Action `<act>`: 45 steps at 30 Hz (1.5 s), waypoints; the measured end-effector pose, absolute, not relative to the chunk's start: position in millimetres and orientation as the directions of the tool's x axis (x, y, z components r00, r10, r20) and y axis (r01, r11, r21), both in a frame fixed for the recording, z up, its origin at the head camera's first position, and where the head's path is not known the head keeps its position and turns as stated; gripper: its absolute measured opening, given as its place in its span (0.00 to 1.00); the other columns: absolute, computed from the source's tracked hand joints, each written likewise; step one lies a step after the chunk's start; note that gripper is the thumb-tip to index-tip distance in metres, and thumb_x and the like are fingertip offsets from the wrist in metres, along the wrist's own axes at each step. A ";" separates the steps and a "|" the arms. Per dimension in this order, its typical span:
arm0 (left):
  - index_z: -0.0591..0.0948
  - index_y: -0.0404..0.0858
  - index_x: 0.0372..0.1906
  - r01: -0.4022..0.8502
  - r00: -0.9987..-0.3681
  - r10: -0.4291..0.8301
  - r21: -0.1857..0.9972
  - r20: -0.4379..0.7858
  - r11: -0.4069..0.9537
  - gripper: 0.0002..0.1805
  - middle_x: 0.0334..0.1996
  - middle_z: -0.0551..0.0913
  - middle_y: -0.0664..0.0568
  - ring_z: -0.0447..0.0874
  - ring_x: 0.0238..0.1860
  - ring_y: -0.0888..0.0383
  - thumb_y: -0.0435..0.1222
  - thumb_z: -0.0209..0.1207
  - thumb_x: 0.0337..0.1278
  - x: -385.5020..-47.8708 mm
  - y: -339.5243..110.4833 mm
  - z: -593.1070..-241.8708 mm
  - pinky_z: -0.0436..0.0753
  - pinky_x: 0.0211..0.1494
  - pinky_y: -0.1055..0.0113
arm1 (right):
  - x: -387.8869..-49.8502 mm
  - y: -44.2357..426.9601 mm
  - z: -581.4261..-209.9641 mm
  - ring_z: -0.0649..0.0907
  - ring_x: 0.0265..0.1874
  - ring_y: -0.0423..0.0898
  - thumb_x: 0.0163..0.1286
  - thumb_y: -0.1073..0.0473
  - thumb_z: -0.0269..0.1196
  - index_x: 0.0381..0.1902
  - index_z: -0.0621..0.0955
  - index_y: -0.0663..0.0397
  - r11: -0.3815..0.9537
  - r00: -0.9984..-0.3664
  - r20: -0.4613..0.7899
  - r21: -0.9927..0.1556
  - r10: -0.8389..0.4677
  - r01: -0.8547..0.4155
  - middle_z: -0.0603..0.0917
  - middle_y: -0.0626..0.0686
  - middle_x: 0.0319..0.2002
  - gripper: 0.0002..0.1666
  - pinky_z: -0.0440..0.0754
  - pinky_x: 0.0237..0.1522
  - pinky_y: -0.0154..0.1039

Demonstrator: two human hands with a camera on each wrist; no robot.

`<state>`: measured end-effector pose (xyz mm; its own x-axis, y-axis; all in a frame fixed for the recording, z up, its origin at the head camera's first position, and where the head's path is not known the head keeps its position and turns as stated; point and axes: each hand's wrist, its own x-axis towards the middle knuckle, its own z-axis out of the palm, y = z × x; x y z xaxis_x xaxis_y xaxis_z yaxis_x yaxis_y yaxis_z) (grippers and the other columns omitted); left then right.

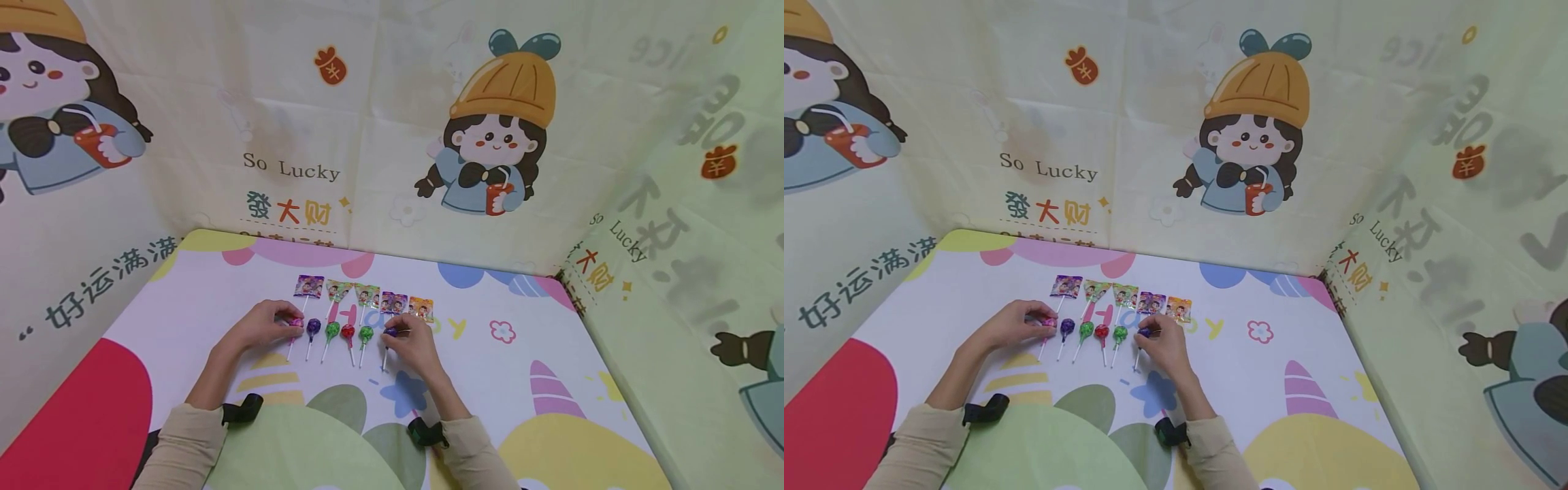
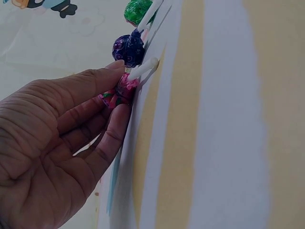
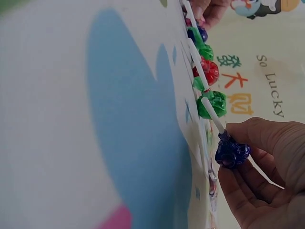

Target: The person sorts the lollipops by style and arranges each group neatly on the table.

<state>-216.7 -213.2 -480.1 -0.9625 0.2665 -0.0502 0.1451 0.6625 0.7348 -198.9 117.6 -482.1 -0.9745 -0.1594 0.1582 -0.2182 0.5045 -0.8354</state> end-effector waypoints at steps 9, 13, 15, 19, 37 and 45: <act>0.85 0.36 0.49 0.143 -0.962 0.268 0.733 -0.055 0.664 0.17 0.41 0.85 0.48 0.79 0.45 0.50 0.40 0.72 0.58 -216.7 -212.9 -478.4 0.78 0.57 0.49 | -201.3 113.1 -483.7 0.83 0.40 0.46 0.63 0.64 0.73 0.41 0.84 0.57 0.517 -0.975 0.136 -0.830 -0.178 -0.210 0.86 0.52 0.40 0.10 0.86 0.47 0.39; 0.85 0.36 0.48 0.138 -0.962 0.266 0.739 -0.058 0.659 0.17 0.41 0.85 0.49 0.79 0.46 0.50 0.40 0.72 0.58 -216.2 -212.4 -478.5 0.77 0.58 0.48 | -202.1 111.9 -483.8 0.82 0.40 0.46 0.63 0.63 0.73 0.41 0.85 0.57 0.526 -0.973 0.129 -0.824 -0.189 -0.212 0.85 0.52 0.40 0.10 0.85 0.47 0.39; 0.85 0.36 0.48 0.131 -0.963 0.263 0.741 -0.063 0.658 0.17 0.42 0.85 0.49 0.79 0.46 0.50 0.40 0.72 0.58 -216.0 -212.0 -478.6 0.77 0.59 0.48 | -202.5 111.6 -484.5 0.82 0.40 0.45 0.63 0.63 0.73 0.42 0.85 0.57 0.534 -0.974 0.122 -0.819 -0.192 -0.208 0.85 0.52 0.40 0.10 0.85 0.47 0.39; 0.85 0.36 0.49 0.123 -0.963 0.261 0.743 -0.072 0.658 0.17 0.42 0.85 0.49 0.79 0.46 0.50 0.40 0.72 0.58 -216.8 -211.2 -479.0 0.77 0.59 0.48 | -204.0 111.4 -486.4 0.81 0.38 0.44 0.64 0.63 0.73 0.42 0.84 0.56 0.554 -0.971 0.122 -0.804 -0.204 -0.218 0.85 0.51 0.40 0.10 0.84 0.46 0.37; 0.84 0.35 0.50 0.143 -0.958 0.281 0.741 -0.064 0.656 0.18 0.41 0.85 0.49 0.79 0.44 0.51 0.40 0.72 0.58 -219.5 -210.9 -480.2 0.78 0.55 0.51 | -202.9 111.7 -487.3 0.81 0.38 0.43 0.63 0.60 0.74 0.42 0.85 0.54 0.574 -0.969 0.135 -0.785 -0.208 -0.233 0.85 0.50 0.40 0.11 0.83 0.44 0.34; 0.84 0.34 0.53 0.123 -0.961 0.265 0.738 -0.079 0.663 0.21 0.43 0.85 0.49 0.79 0.45 0.51 0.42 0.72 0.59 -219.4 -209.1 -479.6 0.79 0.58 0.49 | -197.9 113.3 -482.7 0.82 0.39 0.44 0.63 0.59 0.74 0.42 0.85 0.54 0.590 -0.974 0.149 -0.775 -0.174 -0.224 0.85 0.50 0.40 0.11 0.85 0.47 0.39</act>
